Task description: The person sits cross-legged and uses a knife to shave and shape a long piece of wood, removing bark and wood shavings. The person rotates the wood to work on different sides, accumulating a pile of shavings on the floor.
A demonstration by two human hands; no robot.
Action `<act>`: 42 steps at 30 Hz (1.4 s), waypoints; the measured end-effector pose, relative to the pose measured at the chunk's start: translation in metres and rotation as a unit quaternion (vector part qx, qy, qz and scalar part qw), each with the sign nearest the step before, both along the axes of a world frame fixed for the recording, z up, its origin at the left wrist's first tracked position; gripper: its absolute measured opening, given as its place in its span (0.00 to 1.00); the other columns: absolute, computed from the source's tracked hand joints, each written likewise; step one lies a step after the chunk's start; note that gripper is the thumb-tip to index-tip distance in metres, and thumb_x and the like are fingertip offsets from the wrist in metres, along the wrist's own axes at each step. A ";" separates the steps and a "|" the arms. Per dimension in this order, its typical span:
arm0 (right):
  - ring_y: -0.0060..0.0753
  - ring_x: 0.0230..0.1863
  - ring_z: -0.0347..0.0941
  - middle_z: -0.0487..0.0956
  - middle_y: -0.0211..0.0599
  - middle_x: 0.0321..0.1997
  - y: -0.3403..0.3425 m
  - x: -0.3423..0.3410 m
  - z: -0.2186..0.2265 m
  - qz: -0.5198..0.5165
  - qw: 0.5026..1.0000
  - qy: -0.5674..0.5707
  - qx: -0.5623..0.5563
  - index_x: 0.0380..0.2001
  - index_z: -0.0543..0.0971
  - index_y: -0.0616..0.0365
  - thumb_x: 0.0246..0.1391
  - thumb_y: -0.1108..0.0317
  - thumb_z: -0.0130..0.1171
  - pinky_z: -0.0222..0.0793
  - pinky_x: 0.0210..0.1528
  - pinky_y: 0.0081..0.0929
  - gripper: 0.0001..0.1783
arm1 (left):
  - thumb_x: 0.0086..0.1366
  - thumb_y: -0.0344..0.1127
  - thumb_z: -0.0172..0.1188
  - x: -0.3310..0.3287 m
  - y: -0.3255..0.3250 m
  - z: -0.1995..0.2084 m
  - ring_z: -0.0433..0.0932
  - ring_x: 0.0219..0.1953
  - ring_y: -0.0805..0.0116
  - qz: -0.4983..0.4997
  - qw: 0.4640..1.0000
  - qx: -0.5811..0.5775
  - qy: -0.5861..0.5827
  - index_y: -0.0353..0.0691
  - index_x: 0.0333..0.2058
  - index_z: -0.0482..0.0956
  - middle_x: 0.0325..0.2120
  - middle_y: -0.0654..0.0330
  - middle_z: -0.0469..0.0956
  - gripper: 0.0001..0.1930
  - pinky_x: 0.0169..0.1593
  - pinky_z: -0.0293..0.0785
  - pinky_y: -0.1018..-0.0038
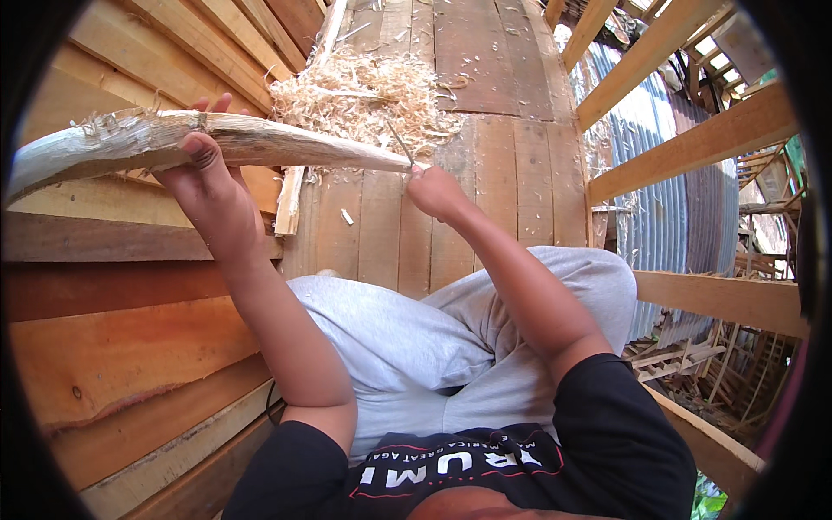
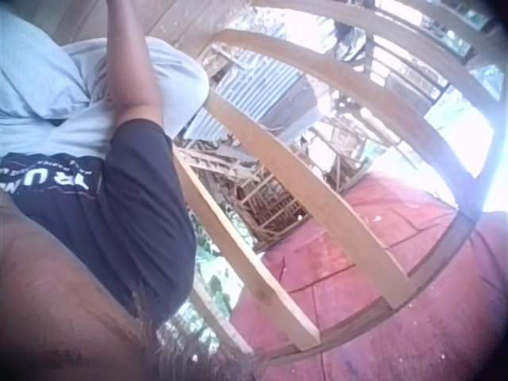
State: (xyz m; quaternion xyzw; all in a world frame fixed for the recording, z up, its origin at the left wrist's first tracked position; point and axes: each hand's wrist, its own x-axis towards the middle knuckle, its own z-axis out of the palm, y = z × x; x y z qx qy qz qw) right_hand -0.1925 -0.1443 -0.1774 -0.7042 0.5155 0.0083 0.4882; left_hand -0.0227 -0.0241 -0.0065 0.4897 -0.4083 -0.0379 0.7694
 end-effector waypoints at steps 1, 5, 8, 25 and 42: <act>0.60 0.38 0.77 0.79 0.63 0.37 -0.001 -0.001 -0.002 -0.011 1.000 -0.008 0.012 0.41 0.77 0.74 0.64 0.56 0.40 0.72 0.39 0.47 0.27 | 0.63 0.52 0.61 -0.002 0.000 0.004 0.76 0.50 0.59 -0.008 1.000 0.000 0.011 0.37 0.62 0.54 0.44 0.52 0.72 0.38 0.55 0.77 0.60; 0.46 0.25 0.75 0.77 0.52 0.27 -0.005 -0.007 -0.006 -0.043 0.995 -0.036 0.078 0.36 0.76 0.72 0.65 0.56 0.39 0.69 0.27 0.42 0.26 | 0.64 0.43 0.64 0.008 0.010 0.003 0.78 0.44 0.61 0.054 0.996 0.067 0.033 0.36 0.58 0.63 0.36 0.54 0.75 0.30 0.55 0.77 0.59; 0.34 0.18 0.67 0.72 0.41 0.20 -0.010 -0.014 -0.011 -0.065 0.988 -0.042 0.133 0.34 0.74 0.70 0.65 0.55 0.38 0.62 0.20 0.38 0.25 | 0.61 0.38 0.66 0.009 0.014 -0.002 0.78 0.39 0.65 0.024 0.994 0.030 0.101 0.36 0.55 0.68 0.31 0.56 0.75 0.27 0.56 0.76 0.56; 0.31 0.16 0.63 0.70 0.39 0.20 -0.016 -0.010 -0.003 -0.046 0.987 -0.042 0.151 0.34 0.72 0.66 0.67 0.53 0.33 0.60 0.19 0.37 0.26 | 0.59 0.37 0.61 0.014 0.019 -0.002 0.69 0.44 0.65 -0.235 0.972 0.003 0.020 0.38 0.52 0.66 0.33 0.60 0.67 0.24 0.66 0.59 0.42; 0.68 0.51 0.73 0.77 0.70 0.46 0.025 0.012 0.063 -0.005 0.998 -0.066 -0.017 0.40 0.78 0.76 0.61 0.55 0.34 0.65 0.57 0.52 0.32 | 0.52 0.40 0.59 0.000 0.011 -0.015 0.62 0.26 0.71 -0.341 0.935 -0.094 0.012 0.47 0.33 0.62 0.22 0.65 0.62 0.15 0.39 0.60 0.68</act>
